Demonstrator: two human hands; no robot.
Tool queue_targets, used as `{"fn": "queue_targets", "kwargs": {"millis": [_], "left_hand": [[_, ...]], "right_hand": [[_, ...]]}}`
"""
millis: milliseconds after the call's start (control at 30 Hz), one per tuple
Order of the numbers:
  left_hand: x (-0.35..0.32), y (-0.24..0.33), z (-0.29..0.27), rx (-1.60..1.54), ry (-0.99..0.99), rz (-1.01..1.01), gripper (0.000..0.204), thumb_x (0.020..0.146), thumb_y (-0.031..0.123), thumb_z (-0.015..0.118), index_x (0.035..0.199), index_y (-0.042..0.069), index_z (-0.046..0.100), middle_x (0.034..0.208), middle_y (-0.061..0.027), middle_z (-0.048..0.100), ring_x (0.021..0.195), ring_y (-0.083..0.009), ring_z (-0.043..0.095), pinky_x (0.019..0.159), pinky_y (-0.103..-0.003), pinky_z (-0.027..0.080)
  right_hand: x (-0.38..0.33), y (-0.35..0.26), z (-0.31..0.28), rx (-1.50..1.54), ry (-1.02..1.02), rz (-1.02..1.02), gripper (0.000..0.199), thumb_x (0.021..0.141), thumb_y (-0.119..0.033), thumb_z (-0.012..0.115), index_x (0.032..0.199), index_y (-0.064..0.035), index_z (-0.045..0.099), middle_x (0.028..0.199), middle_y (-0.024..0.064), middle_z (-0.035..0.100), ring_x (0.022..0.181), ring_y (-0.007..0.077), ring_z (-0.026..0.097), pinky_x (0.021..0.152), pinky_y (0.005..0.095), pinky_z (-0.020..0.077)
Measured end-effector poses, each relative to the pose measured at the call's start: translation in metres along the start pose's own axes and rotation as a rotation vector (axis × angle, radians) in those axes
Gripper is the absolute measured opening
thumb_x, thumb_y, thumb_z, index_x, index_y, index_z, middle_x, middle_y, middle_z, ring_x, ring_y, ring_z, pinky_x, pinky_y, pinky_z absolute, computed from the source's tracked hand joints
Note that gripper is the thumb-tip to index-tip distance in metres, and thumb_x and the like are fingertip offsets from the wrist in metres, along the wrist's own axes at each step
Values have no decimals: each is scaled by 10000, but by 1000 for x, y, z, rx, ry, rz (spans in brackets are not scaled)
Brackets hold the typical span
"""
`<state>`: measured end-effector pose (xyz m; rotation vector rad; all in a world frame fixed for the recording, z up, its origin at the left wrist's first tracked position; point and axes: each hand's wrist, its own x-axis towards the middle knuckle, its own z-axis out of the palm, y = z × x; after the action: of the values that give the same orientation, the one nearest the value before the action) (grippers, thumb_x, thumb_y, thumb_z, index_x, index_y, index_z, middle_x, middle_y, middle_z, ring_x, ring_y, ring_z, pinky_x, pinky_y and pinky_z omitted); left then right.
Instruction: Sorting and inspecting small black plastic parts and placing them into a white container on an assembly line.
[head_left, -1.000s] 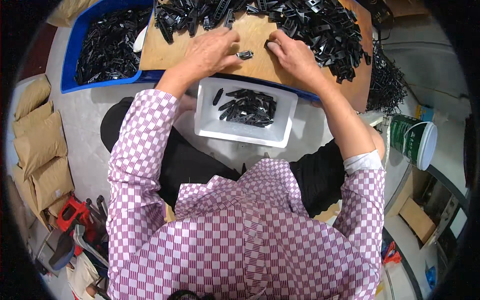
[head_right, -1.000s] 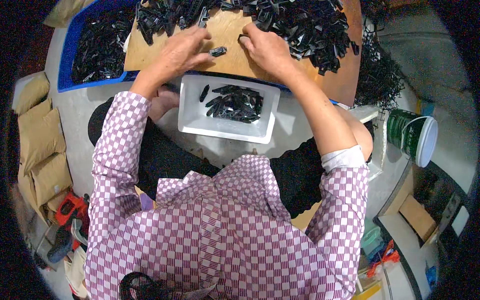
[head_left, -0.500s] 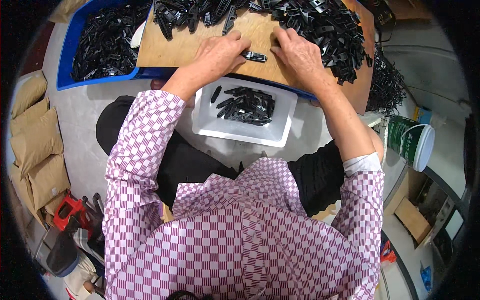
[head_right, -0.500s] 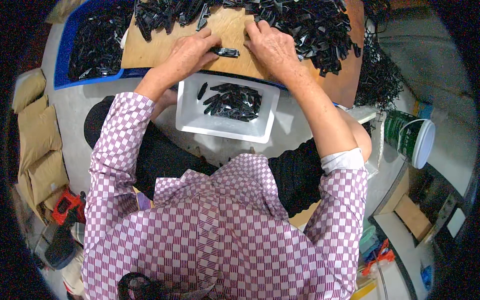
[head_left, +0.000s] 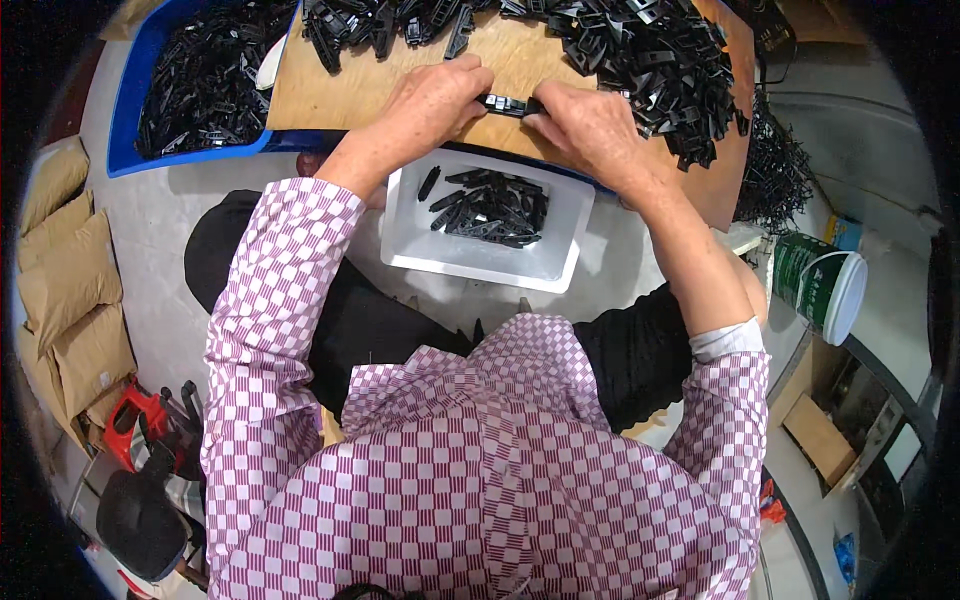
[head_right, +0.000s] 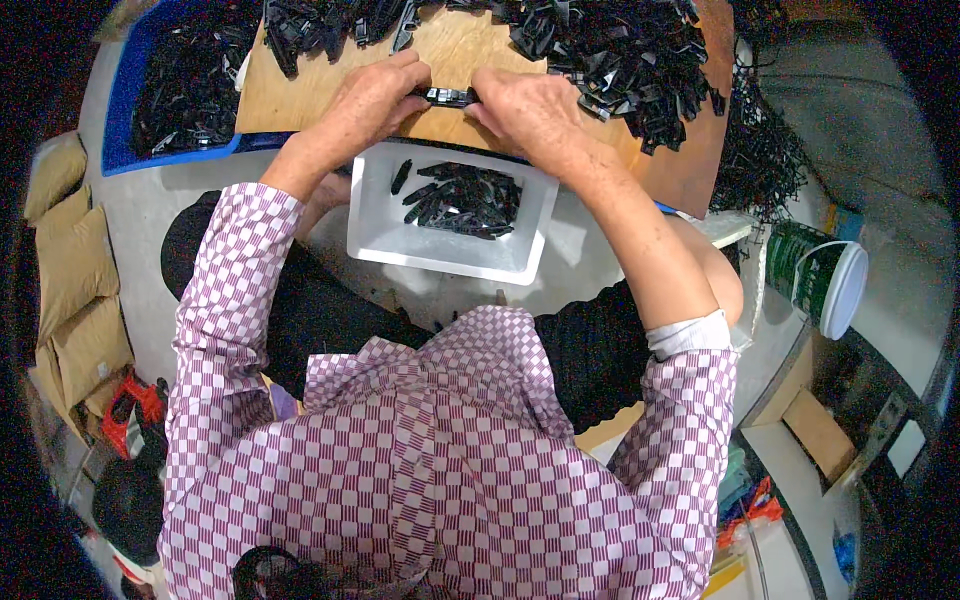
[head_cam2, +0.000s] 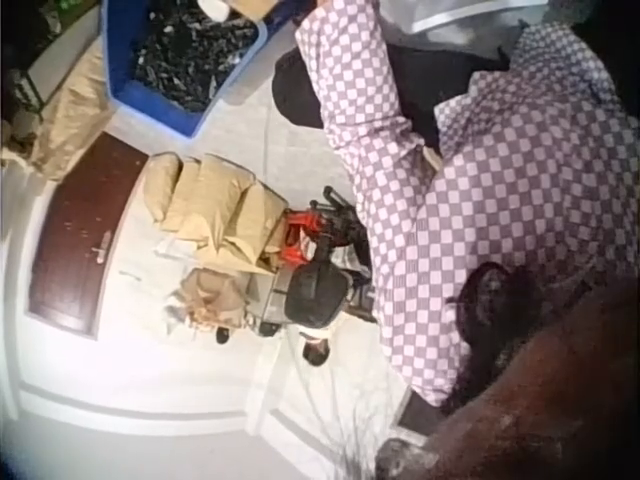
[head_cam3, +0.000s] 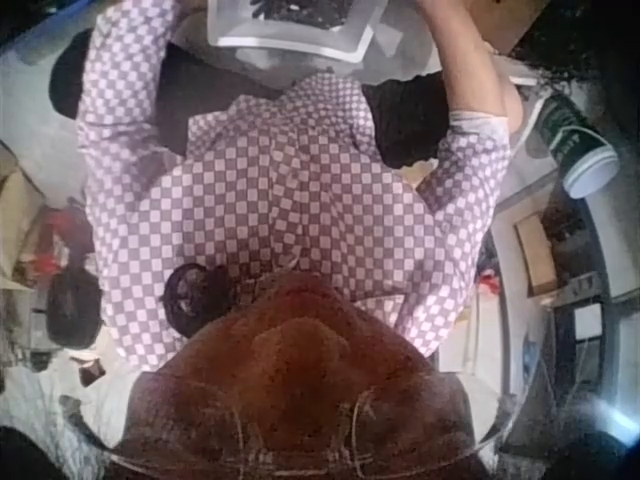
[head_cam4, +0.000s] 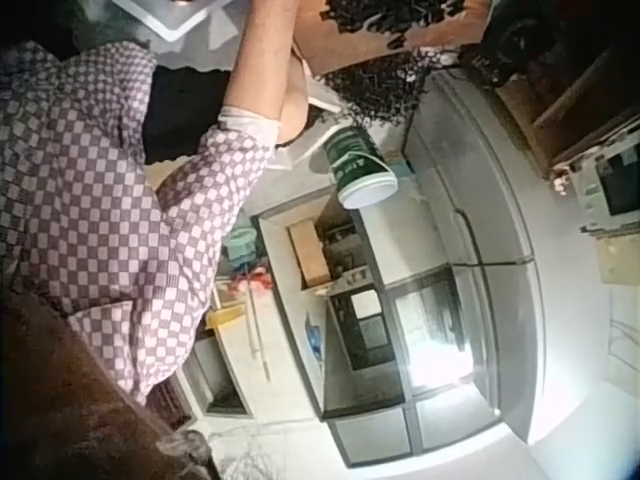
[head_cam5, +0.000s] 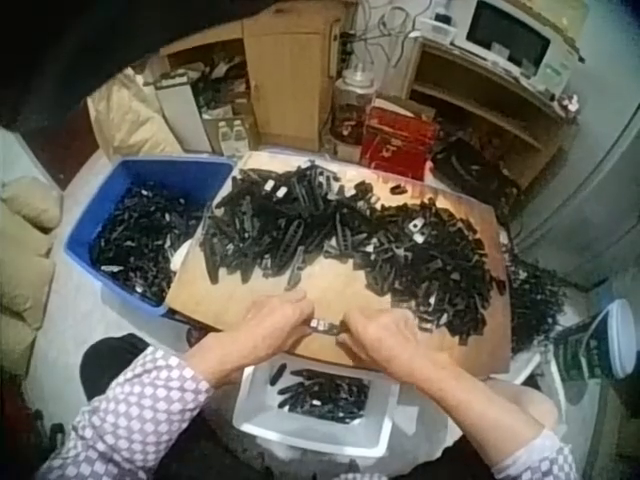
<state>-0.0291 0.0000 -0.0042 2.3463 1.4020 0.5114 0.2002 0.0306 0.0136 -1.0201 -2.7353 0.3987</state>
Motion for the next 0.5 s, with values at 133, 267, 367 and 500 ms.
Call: {"fn": "queue_targets", "kwargs": {"millis": [133, 267, 367, 500], "left_hand": [[0, 3, -2, -25, -2, -13, 147, 834, 91, 675, 909, 17, 573, 908, -141, 584, 855, -377, 614, 716, -456, 492], [3, 4, -3, 2, -54, -17, 136, 827, 94, 689, 905, 29, 599, 924, -124, 611, 906, -355, 634, 758, -446, 513], [2, -1, -8, -12, -61, 3, 145, 817, 116, 699, 879, 26, 603, 894, -126, 614, 881, -360, 634, 748, -444, 510], [6, 2, -6, -20, -35, -17, 166, 821, 146, 702, 869, 21, 604, 893, -131, 622, 861, -367, 635, 728, -439, 510]], "right_hand": [[3, -3, -1, -14, -109, 60, 232, 900, -256, 653, 923, -48, 551, 750, 148, 649, 730, 352, 651, 609, 456, 502], [6, -8, 1, -16, -71, 23, 235, 902, -256, 651, 934, -50, 543, 712, 144, 644, 694, 363, 648, 601, 444, 501], [13, -12, 13, 75, 16, -34, 238, 900, -261, 653, 917, -53, 539, 686, 145, 635, 698, 374, 648, 589, 454, 499], [21, -8, 33, 8, 45, -35, 240, 897, -259, 650, 900, -51, 532, 730, 153, 641, 688, 380, 649, 582, 475, 500]]}}
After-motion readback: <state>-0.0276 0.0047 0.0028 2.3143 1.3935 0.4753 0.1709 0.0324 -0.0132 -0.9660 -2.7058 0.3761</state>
